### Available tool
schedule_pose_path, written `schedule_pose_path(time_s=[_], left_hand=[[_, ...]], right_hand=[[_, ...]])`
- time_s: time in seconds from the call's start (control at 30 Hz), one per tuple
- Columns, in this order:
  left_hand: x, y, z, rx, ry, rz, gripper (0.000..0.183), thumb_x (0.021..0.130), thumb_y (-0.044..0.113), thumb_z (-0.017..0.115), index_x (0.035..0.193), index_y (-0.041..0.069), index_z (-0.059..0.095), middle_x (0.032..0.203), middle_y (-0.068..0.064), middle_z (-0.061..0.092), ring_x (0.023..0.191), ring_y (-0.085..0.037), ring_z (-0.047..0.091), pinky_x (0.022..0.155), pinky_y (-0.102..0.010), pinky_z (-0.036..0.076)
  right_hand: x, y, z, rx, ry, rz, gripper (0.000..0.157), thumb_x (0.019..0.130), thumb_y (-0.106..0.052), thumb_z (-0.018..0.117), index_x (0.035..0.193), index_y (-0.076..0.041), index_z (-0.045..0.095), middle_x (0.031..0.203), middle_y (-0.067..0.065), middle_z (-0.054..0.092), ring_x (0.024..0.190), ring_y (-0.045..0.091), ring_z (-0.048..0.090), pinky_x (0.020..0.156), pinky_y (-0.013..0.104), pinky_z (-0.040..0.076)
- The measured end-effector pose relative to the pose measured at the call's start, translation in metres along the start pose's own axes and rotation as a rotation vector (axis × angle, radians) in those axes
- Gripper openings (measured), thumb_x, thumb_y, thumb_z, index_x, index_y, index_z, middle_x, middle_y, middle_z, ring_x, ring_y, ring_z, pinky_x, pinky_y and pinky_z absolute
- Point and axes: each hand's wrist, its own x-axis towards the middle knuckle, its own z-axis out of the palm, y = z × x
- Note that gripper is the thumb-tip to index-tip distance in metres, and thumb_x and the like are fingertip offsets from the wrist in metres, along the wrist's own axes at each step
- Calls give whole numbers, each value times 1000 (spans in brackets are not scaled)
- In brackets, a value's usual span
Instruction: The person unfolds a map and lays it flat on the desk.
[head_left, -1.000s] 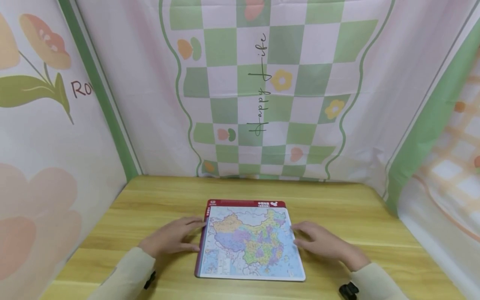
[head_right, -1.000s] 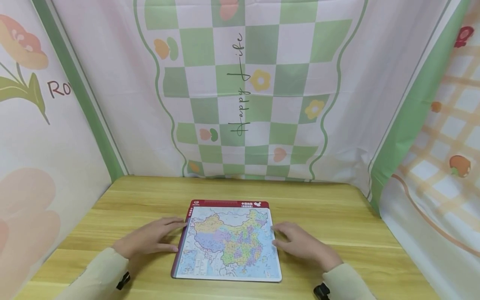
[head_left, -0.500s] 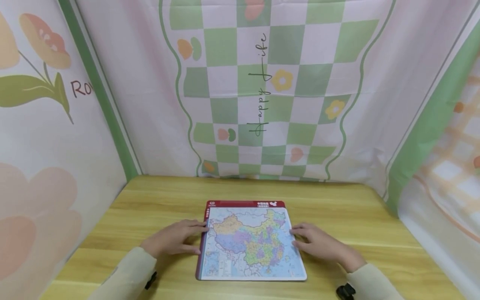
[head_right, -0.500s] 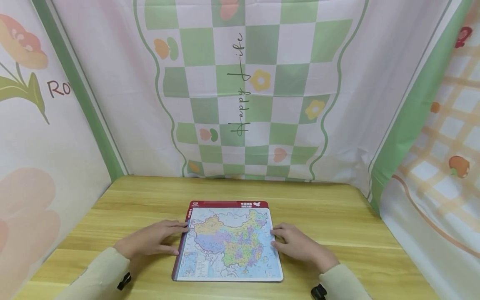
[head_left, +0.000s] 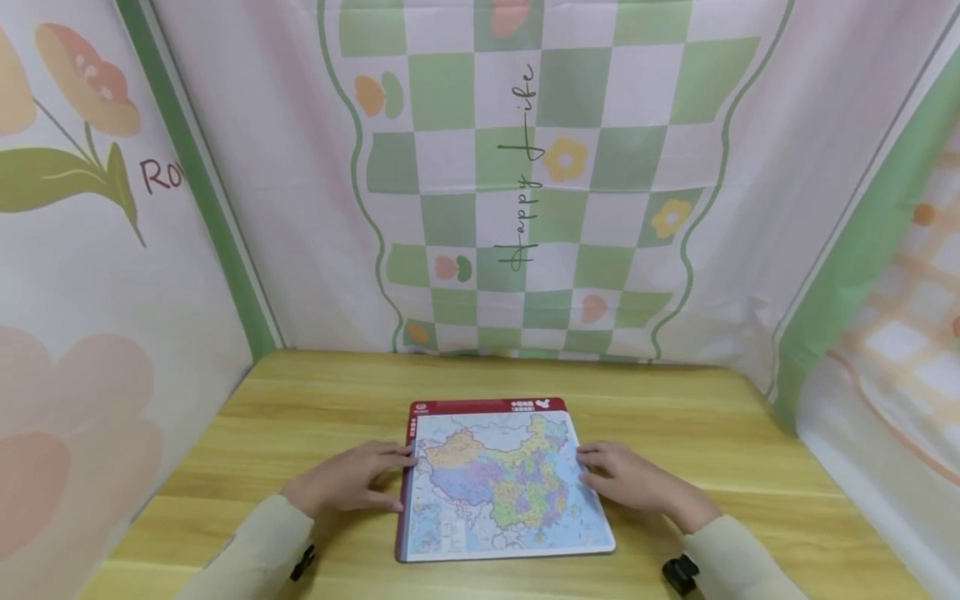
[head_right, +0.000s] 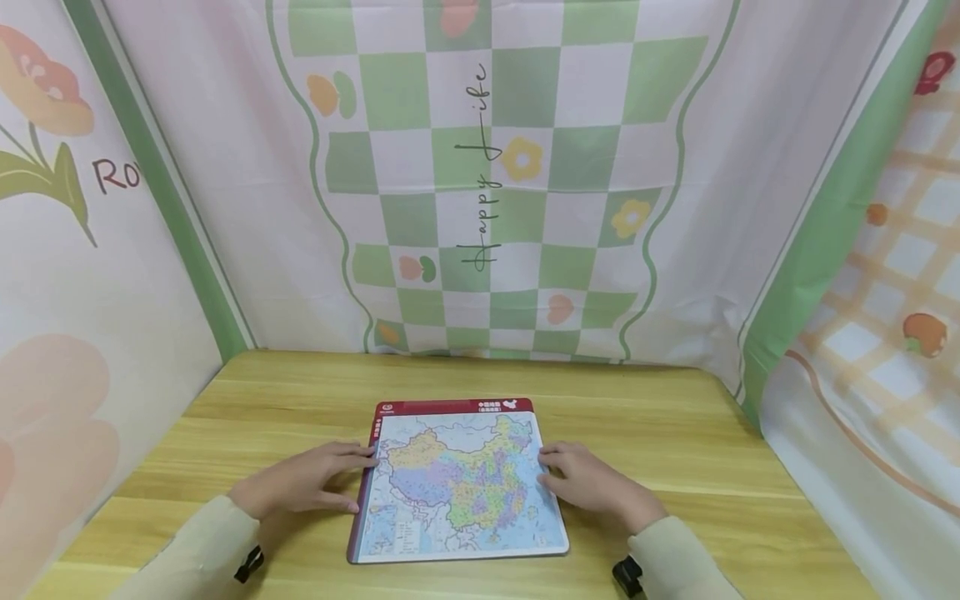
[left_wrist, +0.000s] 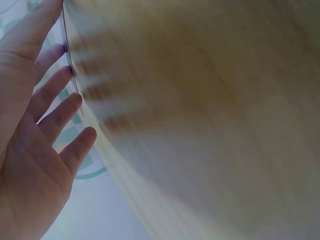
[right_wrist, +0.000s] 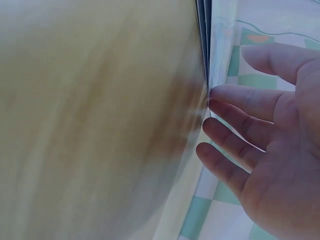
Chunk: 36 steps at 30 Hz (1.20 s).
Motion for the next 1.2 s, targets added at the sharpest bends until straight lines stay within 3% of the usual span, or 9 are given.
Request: schedule_pose_path(time_s=[0.57,0.97,1.2], left_hand=[[4,3,6,11,38,3,79,84,63,67,141,8,57,145,-13,51,132,-32,48,109,-52,40],[4,12,7,16,62,10,79,82,63,71,135,5,60,133,-8,55,124,-26,53,107,-46,44],[5,17,9,7,68,-13,76,82,61,72,133,6,60,138,-14,52,128,-30,50,108,-48,42]], right_hand=[[16,0,-7,1,31,-4,38,103,-15,56,128,14,60,136,30,54,128,50,47,105,64,38],[27,-3,-10,25,28,82,38,104,-16,54,130,12,59,138,30,52,131,50,44,107,62,37],[36,-1,-10,35,32,99,40,104,-15,53,131,15,56,138,31,51,130,50,45,105,61,40]])
